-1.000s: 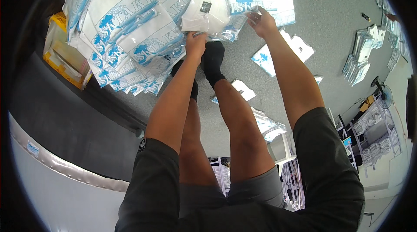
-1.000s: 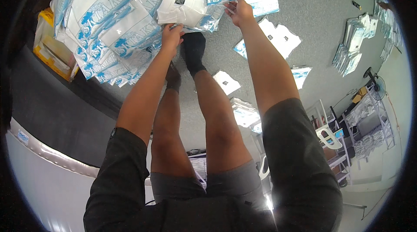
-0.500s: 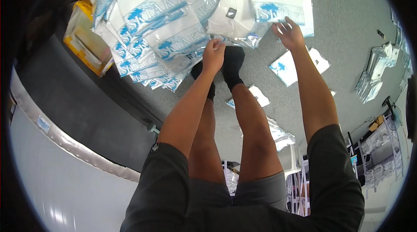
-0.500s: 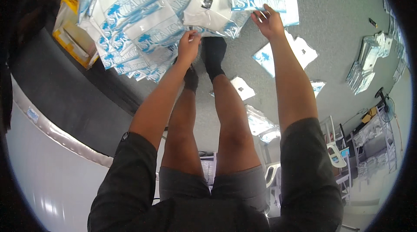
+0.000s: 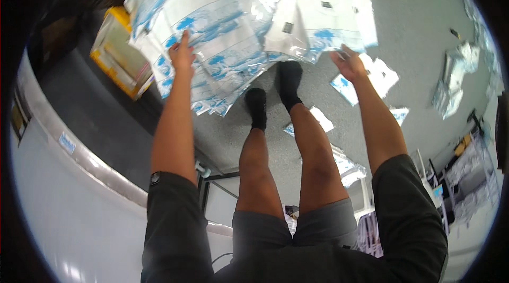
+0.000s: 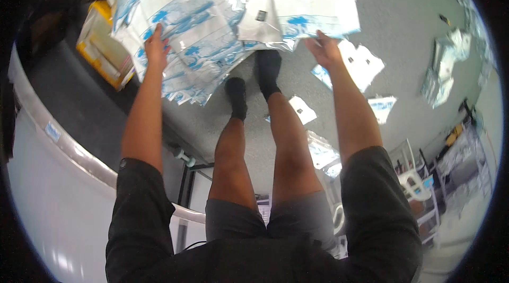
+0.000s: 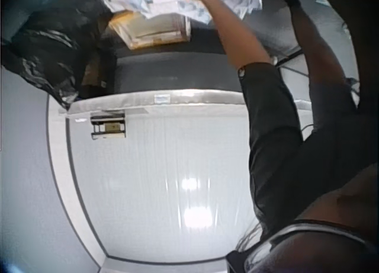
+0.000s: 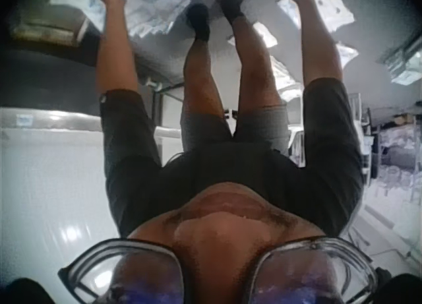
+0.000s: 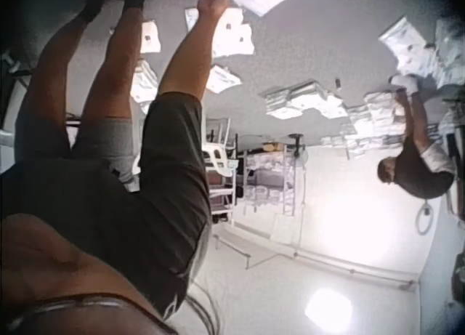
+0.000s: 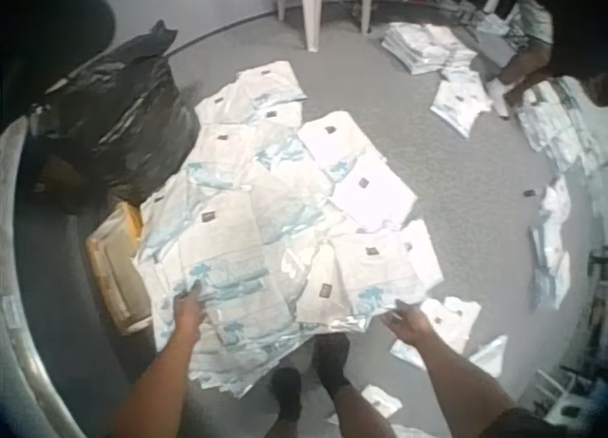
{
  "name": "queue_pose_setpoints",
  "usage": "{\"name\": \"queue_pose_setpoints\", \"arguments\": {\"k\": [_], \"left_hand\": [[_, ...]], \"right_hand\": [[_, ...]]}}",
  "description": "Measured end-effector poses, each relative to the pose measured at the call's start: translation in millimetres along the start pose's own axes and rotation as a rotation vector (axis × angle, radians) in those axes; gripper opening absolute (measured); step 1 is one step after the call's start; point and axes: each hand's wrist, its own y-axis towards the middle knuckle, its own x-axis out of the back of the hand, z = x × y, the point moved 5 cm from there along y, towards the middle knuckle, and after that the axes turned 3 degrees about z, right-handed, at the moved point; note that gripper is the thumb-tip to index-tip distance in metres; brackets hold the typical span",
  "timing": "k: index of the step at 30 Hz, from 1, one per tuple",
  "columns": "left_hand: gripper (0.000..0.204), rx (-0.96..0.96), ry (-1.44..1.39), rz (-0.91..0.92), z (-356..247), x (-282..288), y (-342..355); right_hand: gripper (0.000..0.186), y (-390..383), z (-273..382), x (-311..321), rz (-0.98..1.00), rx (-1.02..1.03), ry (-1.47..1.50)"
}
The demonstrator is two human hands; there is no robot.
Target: Sorting and stacking packaged t-shirts on the floor.
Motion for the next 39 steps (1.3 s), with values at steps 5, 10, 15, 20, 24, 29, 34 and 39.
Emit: {"name": "queue_pose_setpoints", "arguments": {"k": [5,10,15,20,24,29,34,39], "left_hand": [[0.033,0.099,-0.078,0.164,-14.7,15.2,28.5],[0.026,0.091,-0.363,0.346,-20.1,17.6,4.3],[0.035,0.048,-0.482,0.627,-19.8,28.4,-30.1],[0.041,0.05,-0.153,0.624,33.0,52.2,-72.3],[0.064,0.046,0.079,0.558,104.3,62.6,-126.7],[0.091,0.051,0.299,0.609,176.9,58.4,-198.3],[0.093,0.024,0.582,0.623,241.8,53.6,-270.4],[0.082,-0.088,0.733,0.661,325.8,64.6,-332.2]], "right_hand": [[0.046,-17.6,-42.6,-0.5,0.02,0.08,0.227],[0.038,-78.2,-100.4,33.1,0.066,0.096,0.438],[0.026,-157.2,-183.8,122.6,0.082,0.13,0.666],[0.047,-268.5,-300.6,234.8,-0.133,0.091,0.643],[0.037,-358.5,-379.0,336.9,-0.414,0.109,0.683],[0.043,-434.9,-455.5,421.7,-0.388,0.035,0.829],[0.046,-491.8,-523.5,482.6,-0.382,0.046,0.922],[0.043,-537.2,-578.4,536.7,-0.359,0.01,0.971]]}}
